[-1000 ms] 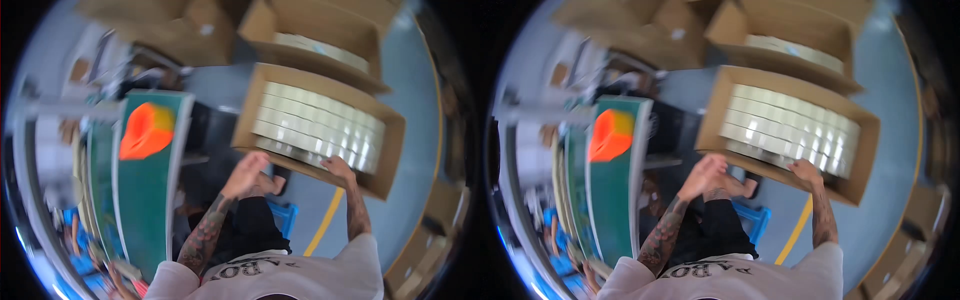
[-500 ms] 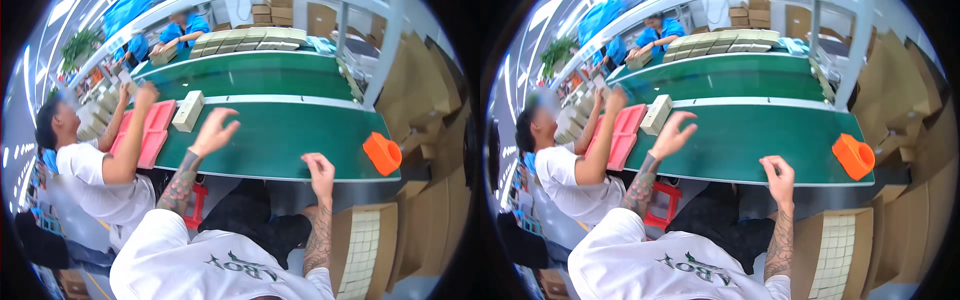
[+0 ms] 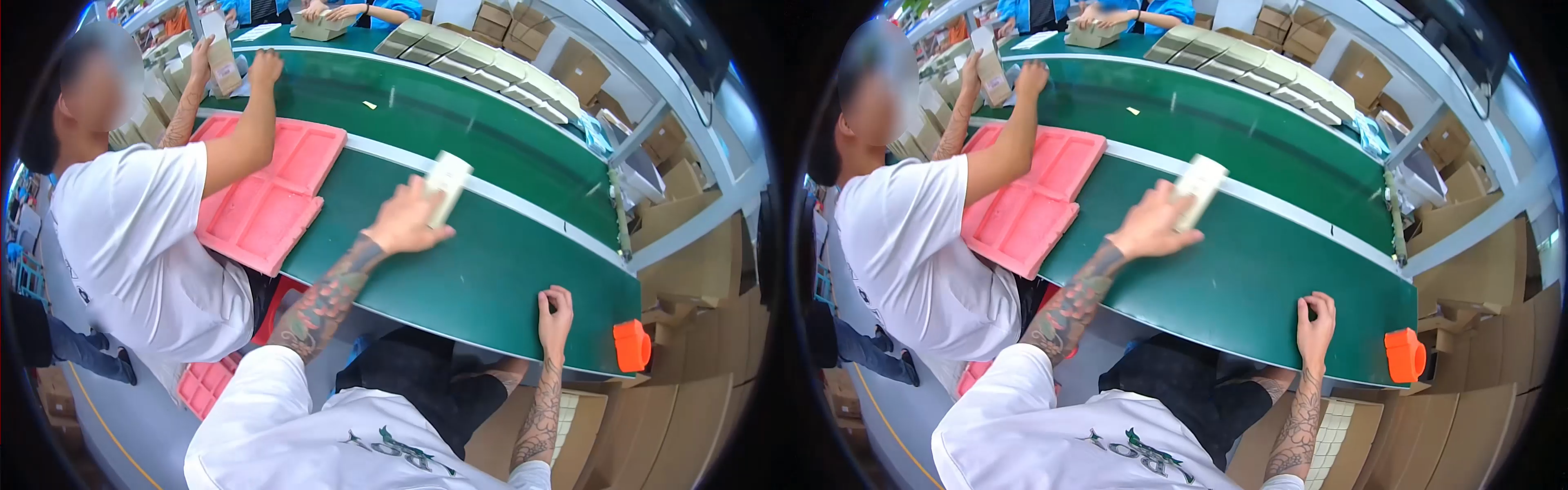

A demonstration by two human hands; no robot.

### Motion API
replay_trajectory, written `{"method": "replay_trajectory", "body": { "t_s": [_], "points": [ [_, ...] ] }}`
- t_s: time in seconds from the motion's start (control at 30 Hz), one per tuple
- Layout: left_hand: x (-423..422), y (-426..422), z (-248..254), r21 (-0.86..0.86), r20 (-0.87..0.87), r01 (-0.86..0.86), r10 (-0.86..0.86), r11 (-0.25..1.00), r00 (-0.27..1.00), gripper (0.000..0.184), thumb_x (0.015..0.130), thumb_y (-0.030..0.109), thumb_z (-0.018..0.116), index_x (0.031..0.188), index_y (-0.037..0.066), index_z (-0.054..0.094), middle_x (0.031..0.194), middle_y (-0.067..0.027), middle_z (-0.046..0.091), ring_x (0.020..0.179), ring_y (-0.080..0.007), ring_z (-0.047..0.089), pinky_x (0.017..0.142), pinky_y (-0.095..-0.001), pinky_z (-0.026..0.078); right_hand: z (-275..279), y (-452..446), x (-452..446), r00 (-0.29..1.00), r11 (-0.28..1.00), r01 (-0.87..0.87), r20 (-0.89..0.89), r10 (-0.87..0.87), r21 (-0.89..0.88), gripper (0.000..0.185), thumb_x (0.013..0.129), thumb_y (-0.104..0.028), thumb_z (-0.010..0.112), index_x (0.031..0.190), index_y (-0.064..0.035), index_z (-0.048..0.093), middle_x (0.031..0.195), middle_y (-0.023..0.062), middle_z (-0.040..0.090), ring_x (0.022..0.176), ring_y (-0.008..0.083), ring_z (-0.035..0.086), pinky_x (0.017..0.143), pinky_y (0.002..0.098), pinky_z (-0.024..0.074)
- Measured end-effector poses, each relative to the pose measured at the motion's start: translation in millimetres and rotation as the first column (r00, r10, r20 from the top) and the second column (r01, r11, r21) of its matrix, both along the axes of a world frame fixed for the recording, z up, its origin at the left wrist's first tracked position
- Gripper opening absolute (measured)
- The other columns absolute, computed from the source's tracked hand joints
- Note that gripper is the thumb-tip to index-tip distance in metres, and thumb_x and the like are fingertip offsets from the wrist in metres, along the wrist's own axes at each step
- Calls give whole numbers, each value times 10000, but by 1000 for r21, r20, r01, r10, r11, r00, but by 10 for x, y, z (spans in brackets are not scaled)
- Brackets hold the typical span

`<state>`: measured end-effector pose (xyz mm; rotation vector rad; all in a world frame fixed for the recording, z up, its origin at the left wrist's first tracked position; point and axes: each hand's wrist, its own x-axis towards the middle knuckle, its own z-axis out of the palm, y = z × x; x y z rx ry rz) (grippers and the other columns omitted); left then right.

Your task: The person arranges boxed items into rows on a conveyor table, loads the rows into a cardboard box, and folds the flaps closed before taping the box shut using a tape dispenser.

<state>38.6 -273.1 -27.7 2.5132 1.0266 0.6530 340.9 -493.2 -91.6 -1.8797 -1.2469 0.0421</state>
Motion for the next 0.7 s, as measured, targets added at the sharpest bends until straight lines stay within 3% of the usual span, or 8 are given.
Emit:
{"method": "replay_trajectory", "body": {
  "t_s": [0.17, 0.27, 0.33, 0.47, 0.5, 0.53, 0.6, 0.7],
  "points": [
    [678, -326, -134, -64, 77, 290, -285, 955, 956, 792, 755, 451, 739, 1342, -1, 459, 1191, -281, 394, 993, -449, 471, 898, -489, 449, 36, -19, -32, 1000, 999, -1, 30, 2, -34, 119, 864, -77, 647, 886, 38, 627, 1071, 155, 603, 926, 270, 618, 819, 335, 523],
    [769, -426, -136, -249, 156, 342, -311, 906, 937, 819, 784, 439, 723, 1394, -4, 404, 1275, -300, 351, 1158, -467, 437, 984, -470, 421, 66, -18, -27, 1000, 1000, 1, 16, -1, -24, 107, 864, -59, 643, 881, 44, 622, 1064, 147, 607, 878, 241, 623, 787, 315, 520],
    [551, -438, 28, -210, 328, 359, -280, 910, 902, 695, 818, 366, 713, 1356, 10, 456, 1295, -261, 392, 1193, -408, 459, 991, -434, 425, 38, -22, -14, 1000, 1000, 7, -13, -8, -16, 104, 863, -54, 642, 880, 47, 621, 1060, 142, 608, 862, 229, 621, 772, 309, 516],
    [-421, -485, 957, -4, 708, 393, -275, 920, 651, 465, 832, 221, 714, 1218, 0, 577, 1164, -183, 566, 1070, -343, 574, 917, -381, 463, 97, -25, -52, 1000, 999, 25, 8, -25, -43, 94, 867, -56, 641, 860, 34, 619, 1060, 118, 609, 854, 188, 596, 750, 282, 488],
    [-704, -611, 1246, 77, 757, 299, -251, 951, 604, 357, 812, 131, 716, 1136, 5, 631, 1111, -165, 612, 1033, -308, 598, 896, -352, 467, 83, -17, -45, 1000, 999, 18, 5, -18, -27, 87, 861, -56, 641, 850, 28, 621, 1050, 116, 615, 840, 182, 590, 735, 282, 482],
    [-929, -692, 1380, 201, 833, 276, -313, 940, 456, 301, 804, 103, 700, 1086, 10, 653, 1124, -162, 608, 1034, -270, 595, 888, -357, 472, 58, 5, -64, 1000, 999, 22, 17, -21, -27, 91, 858, -57, 645, 845, 31, 625, 1046, 121, 616, 838, 196, 600, 739, 290, 491],
    [-1354, -828, 1577, 428, 797, 215, -478, 878, 368, 329, 895, 230, 580, 1200, 105, 595, 1263, -208, 487, 1081, -287, 517, 865, -397, 471, 45, -2, -25, 998, 999, 42, 58, -40, -30, 97, 851, -59, 651, 835, 35, 634, 1037, 132, 618, 833, 222, 620, 748, 307, 510],
    [-1503, -1319, 1710, 341, 918, 275, -381, 899, 106, 365, 929, 344, 511, 1244, 166, 560, 1399, -208, 362, 1326, -311, 326, 936, -460, 406, 89, -2, -43, 999, 999, 31, -7, -31, -13, 86, 835, -58, 667, 829, 26, 647, 1025, 150, 623, 873, 249, 618, 737, 312, 506]
  ]
}}
